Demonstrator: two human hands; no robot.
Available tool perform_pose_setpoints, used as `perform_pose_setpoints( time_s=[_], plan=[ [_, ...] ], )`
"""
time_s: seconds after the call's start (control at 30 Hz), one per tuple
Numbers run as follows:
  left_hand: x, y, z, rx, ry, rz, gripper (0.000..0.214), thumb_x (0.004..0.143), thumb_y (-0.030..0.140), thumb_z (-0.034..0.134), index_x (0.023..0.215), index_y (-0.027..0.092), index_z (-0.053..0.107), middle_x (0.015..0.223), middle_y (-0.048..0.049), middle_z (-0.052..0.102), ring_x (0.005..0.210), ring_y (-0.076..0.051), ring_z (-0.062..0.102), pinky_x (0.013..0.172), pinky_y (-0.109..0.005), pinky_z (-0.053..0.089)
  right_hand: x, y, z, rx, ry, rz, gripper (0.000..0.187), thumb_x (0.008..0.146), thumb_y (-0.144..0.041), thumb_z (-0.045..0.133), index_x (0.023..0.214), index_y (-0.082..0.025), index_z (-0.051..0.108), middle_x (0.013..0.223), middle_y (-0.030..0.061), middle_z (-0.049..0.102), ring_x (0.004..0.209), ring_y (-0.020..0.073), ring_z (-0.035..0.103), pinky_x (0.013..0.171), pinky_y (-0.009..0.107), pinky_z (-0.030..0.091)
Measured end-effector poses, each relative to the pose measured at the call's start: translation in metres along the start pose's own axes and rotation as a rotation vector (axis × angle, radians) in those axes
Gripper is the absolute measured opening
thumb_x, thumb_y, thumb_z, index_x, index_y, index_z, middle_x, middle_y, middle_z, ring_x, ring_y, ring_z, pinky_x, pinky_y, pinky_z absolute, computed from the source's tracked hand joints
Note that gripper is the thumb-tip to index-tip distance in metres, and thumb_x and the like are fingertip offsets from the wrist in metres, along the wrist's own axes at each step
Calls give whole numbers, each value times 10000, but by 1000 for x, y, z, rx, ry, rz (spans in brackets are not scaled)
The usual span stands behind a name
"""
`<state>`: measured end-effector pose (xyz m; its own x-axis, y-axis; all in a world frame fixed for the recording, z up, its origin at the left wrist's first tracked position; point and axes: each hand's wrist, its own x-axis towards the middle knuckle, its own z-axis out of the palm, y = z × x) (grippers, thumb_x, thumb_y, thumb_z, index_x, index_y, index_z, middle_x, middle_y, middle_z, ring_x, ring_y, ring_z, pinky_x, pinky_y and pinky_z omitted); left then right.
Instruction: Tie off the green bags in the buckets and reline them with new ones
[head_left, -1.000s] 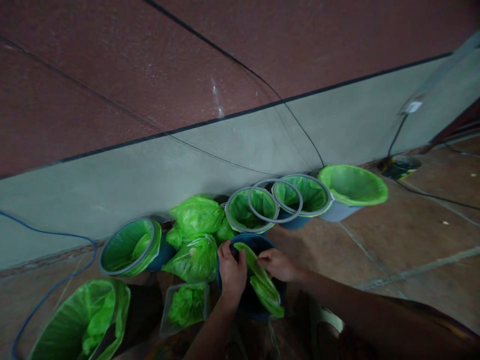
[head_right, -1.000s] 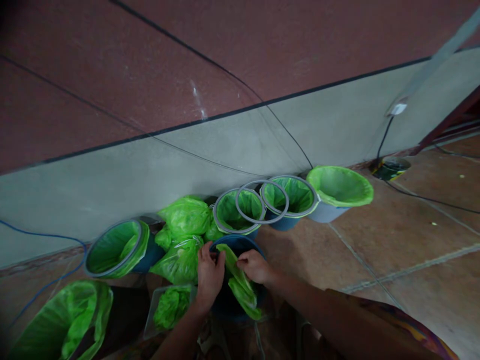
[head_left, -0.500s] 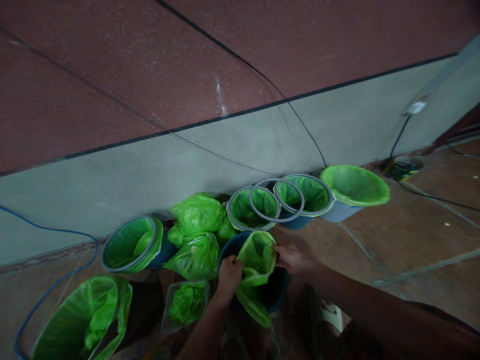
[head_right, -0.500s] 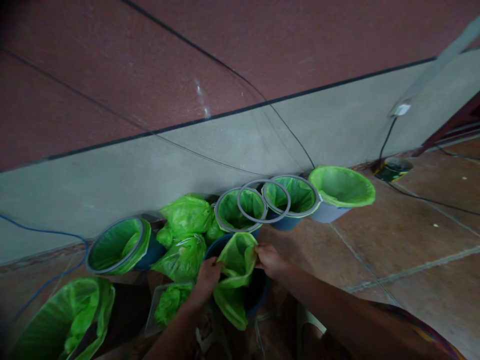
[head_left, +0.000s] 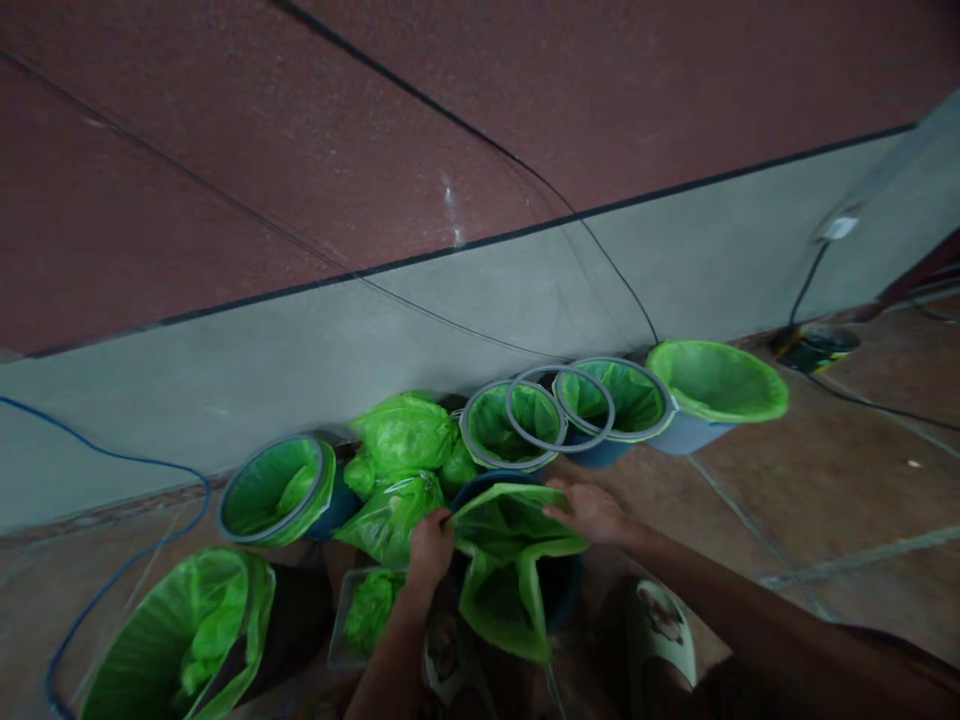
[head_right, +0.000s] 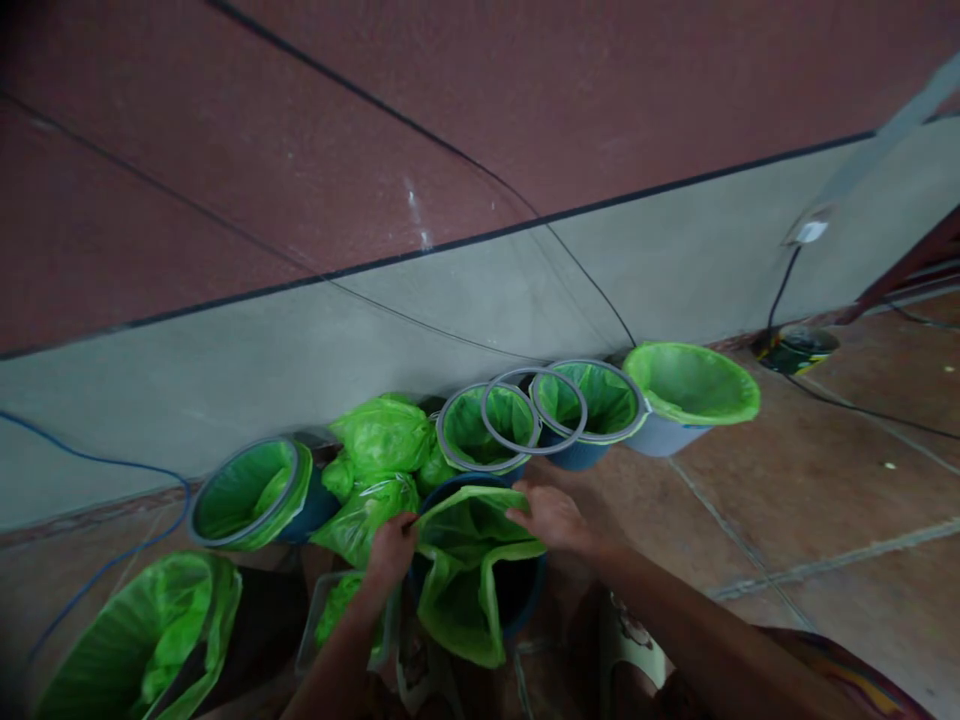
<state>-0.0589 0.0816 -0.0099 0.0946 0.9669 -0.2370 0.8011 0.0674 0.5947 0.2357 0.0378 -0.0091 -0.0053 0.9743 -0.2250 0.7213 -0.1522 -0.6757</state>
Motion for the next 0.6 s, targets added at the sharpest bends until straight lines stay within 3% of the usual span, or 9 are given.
perform_pose_setpoints(
  time_s=[0.1, 0.27, 0.6],
  plan=[
    [9, 6, 0, 3, -41, -81, 205, 821, 140, 519, 748, 180, 706, 722, -29, 697, 725, -172, 642, 696, -256, 437, 7, -2, 8, -37, 25, 55, 236, 808, -332, 589, 981, -210, 692, 875, 64, 710, 842, 219, 645, 770, 307, 429],
    [34, 11, 10, 61, 15, -248, 254, 841, 170, 480, 716, 133, 698, 674, -77, 681, 675, -197, 649, 585, -253, 410, 35, -9, 18, -40, 67, 167, 209, 813, -180, 504, 765, -182, 707, 798, 52, 707, 751, 156, 630, 691, 245, 421],
    [69, 0, 29, 144, 27, -364, 306, 887, 280, 453, 884, 139, 725, 924, -137, 735, 897, -250, 692, 706, -295, 483, 70, 3, 49, -41, 200, 333, 245, 848, -221, 483, 857, -144, 715, 875, 120, 712, 762, 182, 610, 647, 266, 405]
  ],
)
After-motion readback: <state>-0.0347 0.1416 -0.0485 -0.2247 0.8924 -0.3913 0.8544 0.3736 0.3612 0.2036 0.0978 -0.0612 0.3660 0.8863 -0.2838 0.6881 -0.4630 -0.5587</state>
